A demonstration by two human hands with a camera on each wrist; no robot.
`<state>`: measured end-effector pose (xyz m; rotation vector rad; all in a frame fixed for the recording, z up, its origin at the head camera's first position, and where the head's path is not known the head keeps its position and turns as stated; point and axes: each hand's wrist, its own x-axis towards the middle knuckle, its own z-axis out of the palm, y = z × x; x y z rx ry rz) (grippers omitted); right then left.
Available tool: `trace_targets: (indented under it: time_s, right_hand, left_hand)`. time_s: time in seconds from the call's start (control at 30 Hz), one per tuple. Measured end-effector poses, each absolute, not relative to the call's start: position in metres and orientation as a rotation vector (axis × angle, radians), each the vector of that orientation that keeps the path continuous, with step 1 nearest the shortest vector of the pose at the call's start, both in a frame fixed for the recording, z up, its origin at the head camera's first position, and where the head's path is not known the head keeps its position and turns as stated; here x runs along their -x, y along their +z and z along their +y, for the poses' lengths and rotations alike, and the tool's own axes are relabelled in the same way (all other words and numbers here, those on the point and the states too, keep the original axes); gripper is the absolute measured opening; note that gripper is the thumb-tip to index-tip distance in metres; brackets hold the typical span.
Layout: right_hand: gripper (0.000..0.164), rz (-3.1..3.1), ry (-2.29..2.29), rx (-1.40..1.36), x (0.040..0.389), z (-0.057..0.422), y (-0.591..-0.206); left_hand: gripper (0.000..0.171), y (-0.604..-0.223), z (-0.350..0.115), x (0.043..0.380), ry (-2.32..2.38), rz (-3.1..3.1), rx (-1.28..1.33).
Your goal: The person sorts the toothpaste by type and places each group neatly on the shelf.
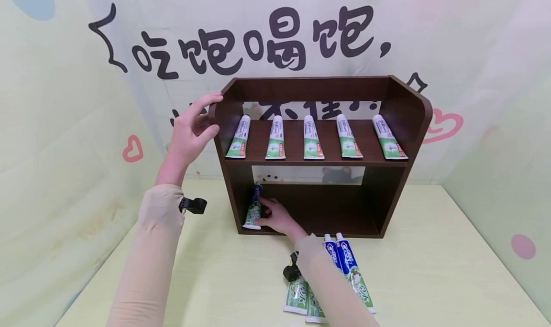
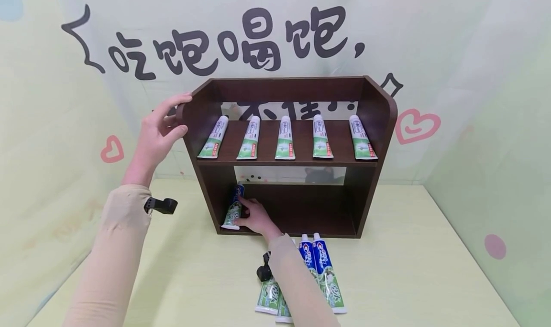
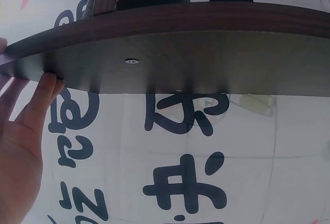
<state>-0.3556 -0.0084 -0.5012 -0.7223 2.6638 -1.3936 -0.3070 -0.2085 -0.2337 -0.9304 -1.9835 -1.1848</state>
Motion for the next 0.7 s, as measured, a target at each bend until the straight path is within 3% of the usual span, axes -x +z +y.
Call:
trace_targets:
  time_s: [0.7]
  right_hand:
    - [0.072, 2.71, -1.403, 0.715, 0.3521, -0.0125, -0.4984]
  left_hand:
    - [0.047, -0.2332, -0.2067, 0.3065, -1.184, -1.979, 0.92]
